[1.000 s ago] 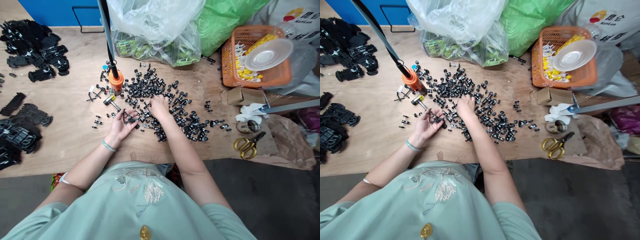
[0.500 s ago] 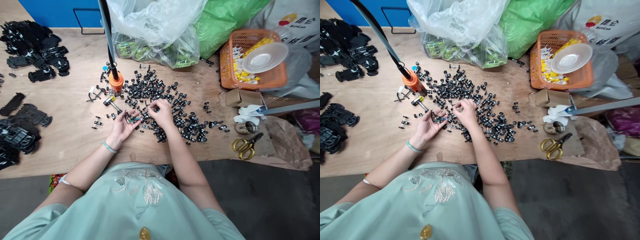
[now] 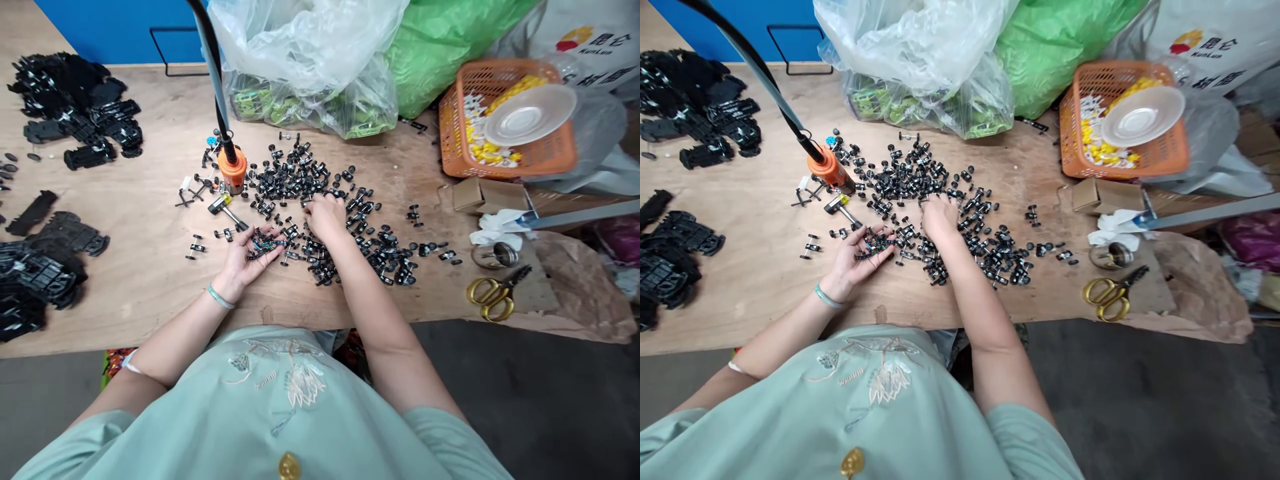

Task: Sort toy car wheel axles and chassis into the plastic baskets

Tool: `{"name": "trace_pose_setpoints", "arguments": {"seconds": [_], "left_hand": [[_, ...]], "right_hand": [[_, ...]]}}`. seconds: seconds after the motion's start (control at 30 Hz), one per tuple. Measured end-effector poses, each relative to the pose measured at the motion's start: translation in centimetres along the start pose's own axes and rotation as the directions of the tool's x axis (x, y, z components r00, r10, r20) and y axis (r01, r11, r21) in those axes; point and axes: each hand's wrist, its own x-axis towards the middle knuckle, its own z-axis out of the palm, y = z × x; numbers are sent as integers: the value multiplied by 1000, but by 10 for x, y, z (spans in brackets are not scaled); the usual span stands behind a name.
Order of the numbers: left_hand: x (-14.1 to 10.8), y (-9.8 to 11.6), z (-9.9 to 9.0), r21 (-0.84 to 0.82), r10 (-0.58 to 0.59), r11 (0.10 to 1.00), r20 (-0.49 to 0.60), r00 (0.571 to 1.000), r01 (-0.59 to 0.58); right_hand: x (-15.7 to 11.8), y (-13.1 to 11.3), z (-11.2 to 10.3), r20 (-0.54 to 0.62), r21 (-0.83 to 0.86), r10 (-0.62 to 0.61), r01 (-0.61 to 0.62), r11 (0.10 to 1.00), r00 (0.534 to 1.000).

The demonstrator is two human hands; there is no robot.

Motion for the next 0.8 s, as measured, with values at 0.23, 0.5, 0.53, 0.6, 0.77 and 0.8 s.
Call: {"name": "trace_pose_setpoints", "arguments": {"seconds": [0.23, 0.5, 0.53, 0.6, 0.77, 0.8], "left_hand": [[1, 10, -7, 63, 26, 998, -10, 1000, -26], [-3, 10, -5, 36, 14, 999, 16, 1000, -14], [-4, 10, -5, 36, 17, 999, 14, 1000, -17], [-4, 10, -5, 40, 27, 999, 8, 1000, -27], [-7, 12, -5, 28, 46, 999, 8, 999, -47], [-7, 15, -7, 22, 50, 999, 10, 999, -50]], "right_hand": [[-20, 39, -6, -90, 172, 47, -31, 985, 995], [-41, -3, -7, -52, 192, -144, 152, 970, 988], [-38, -12, -5, -52, 210, -150, 158, 965, 987], [-23, -32, -3, -81, 252, -169, 184, 950, 982], [37, -72, -6, -127, 185, -361, 379, 907, 924], [46, -73, -7, -122, 149, -376, 392, 908, 918]]}}
